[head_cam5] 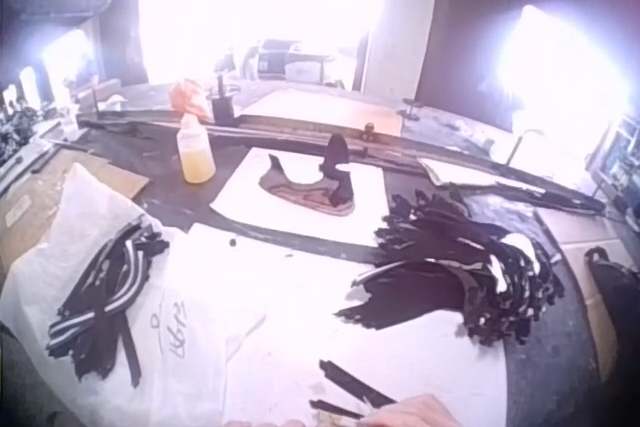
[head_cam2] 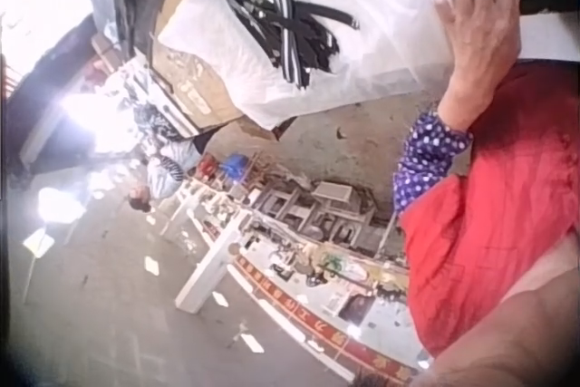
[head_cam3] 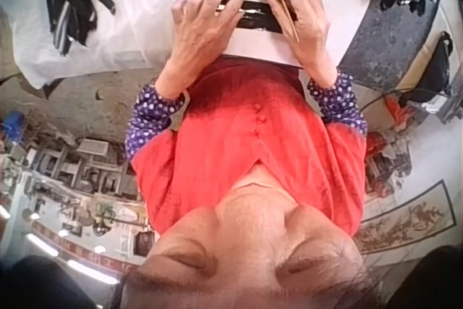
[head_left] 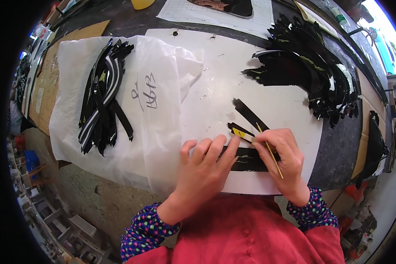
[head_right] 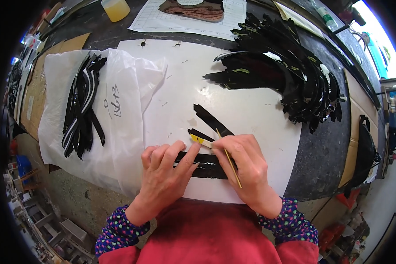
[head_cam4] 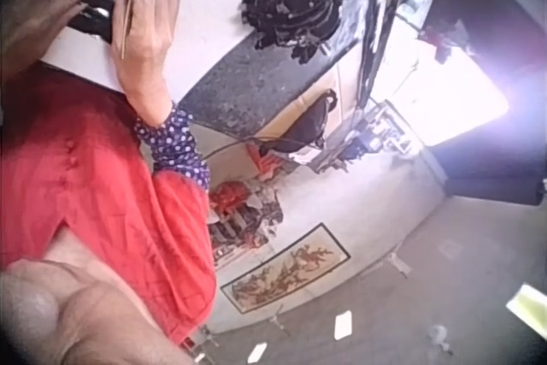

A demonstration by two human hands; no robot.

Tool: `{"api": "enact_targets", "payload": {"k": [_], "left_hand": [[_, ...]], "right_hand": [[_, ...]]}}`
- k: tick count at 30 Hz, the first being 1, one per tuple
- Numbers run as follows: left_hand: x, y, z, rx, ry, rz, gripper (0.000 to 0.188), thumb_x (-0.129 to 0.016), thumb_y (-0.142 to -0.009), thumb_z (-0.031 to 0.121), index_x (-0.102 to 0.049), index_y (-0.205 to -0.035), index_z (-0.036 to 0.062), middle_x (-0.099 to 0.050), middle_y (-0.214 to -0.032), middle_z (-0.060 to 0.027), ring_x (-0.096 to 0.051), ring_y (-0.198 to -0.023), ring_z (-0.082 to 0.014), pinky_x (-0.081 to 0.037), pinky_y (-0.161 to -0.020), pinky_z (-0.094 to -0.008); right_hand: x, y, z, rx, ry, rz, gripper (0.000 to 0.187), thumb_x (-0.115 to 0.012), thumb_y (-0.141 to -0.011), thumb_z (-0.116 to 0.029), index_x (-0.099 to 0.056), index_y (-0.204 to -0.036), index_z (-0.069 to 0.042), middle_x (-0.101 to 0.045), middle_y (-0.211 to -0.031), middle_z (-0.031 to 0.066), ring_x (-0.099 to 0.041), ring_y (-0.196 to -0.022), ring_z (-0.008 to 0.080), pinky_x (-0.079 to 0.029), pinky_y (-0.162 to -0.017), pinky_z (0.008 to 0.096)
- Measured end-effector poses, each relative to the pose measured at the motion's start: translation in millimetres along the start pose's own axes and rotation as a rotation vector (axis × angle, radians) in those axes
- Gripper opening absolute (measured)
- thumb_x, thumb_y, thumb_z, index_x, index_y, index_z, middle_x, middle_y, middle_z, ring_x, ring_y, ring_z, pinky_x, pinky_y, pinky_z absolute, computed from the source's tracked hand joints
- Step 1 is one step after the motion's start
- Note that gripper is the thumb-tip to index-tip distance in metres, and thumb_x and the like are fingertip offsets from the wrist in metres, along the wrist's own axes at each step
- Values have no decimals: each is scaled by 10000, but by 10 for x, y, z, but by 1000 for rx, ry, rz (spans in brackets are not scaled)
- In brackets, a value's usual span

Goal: Applying adhesive to shoe component strips using a small applicator stick.

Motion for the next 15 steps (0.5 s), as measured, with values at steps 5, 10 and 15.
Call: {"api": "enact_targets", "payload": {"k": [5,10,15], "left_hand": [[-3,23,-1,17,18,-16,510,-752,-840,228,-643,-1335,175,-525,-1291,-6,-462,-1111,-193,-335,-993,-414],[-11,25,11,7,-29,6,494,-752,-841,234,-649,-1322,185,-524,-1421,38,-445,-1104,-176,-327,-1001,-399],[-11,9,8,20,-60,-36,465,-745,-847,240,-654,-1301,199,-526,-1483,78,-433,-1074,-158,-312,-990,-370]], "right_hand": [[-126,12,24,45,43,11,263,-761,-785,113,-677,-1009,3,-676,-910,116,-630,-817,275,-527,-710,348],[-146,1,21,27,43,5,268,-764,-783,108,-674,-1013,3,-671,-912,117,-622,-820,286,-521,-705,362],[-164,3,35,21,42,8,268,-765,-783,99,-673,-1016,3,-665,-911,118,-613,-814,293,-514,-694,373]]}}
Point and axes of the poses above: each hand's wrist, its own y-axis away from the middle knuckle, its own x-axis out of the back of the hand, z = x × y, the point moved 5 cm from there along -y, towards the middle knuckle
